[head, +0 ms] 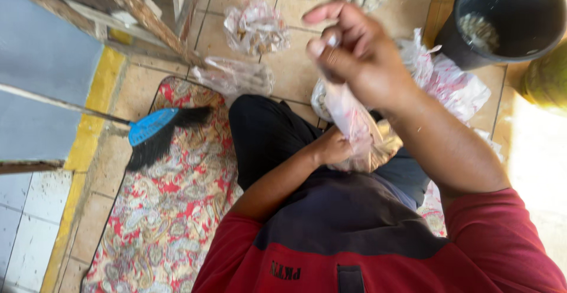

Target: The person sits on a mat and transfers small round food items from a large plastic bag into smaller clear plastic bags. They fill each small bag by hand, then tie the top to seal it before setting it aside and repeating the process.

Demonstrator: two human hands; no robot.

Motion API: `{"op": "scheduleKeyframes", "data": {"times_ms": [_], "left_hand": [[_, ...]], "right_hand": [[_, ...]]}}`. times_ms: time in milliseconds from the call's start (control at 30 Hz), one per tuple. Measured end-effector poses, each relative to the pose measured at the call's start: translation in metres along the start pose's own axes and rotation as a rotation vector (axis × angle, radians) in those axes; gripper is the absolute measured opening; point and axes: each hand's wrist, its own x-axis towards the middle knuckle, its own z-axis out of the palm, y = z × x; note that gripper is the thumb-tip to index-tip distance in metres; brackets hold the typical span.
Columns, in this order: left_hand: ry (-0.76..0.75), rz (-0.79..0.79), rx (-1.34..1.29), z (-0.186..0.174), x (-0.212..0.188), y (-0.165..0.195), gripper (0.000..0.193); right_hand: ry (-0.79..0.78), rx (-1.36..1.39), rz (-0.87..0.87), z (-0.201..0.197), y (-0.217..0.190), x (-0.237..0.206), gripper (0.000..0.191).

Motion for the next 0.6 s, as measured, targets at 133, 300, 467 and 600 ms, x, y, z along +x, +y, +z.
{"op": "scheduleKeyframes", "data": {"times_ms": [133, 300, 467, 600], "left_hand": [[0.148, -0.026, 0.026, -0.023, -0.005, 0.025, 0.028], [0.310, -0.003, 0.480, -0.083, -0.039, 0.086, 0.022], [0.348, -0.081, 0.803, -0.137, -0.072, 0.110, 0.027], [0.467, -0.120, 0.924, -0.165, -0.101, 0.091, 0.030]], "right_hand": [[0.103, 0.218, -0.035, -0.016, 0.001, 0.001, 0.017], [0.091, 0.273, -0.093, -0.010, -0.004, -0.009, 0.011], [-0.090, 0.028, -0.115, 0.030, 0.022, 0.004, 0.023], [-0.389, -0.155, -0.022, 0.064, 0.066, 0.027, 0.035]]}}
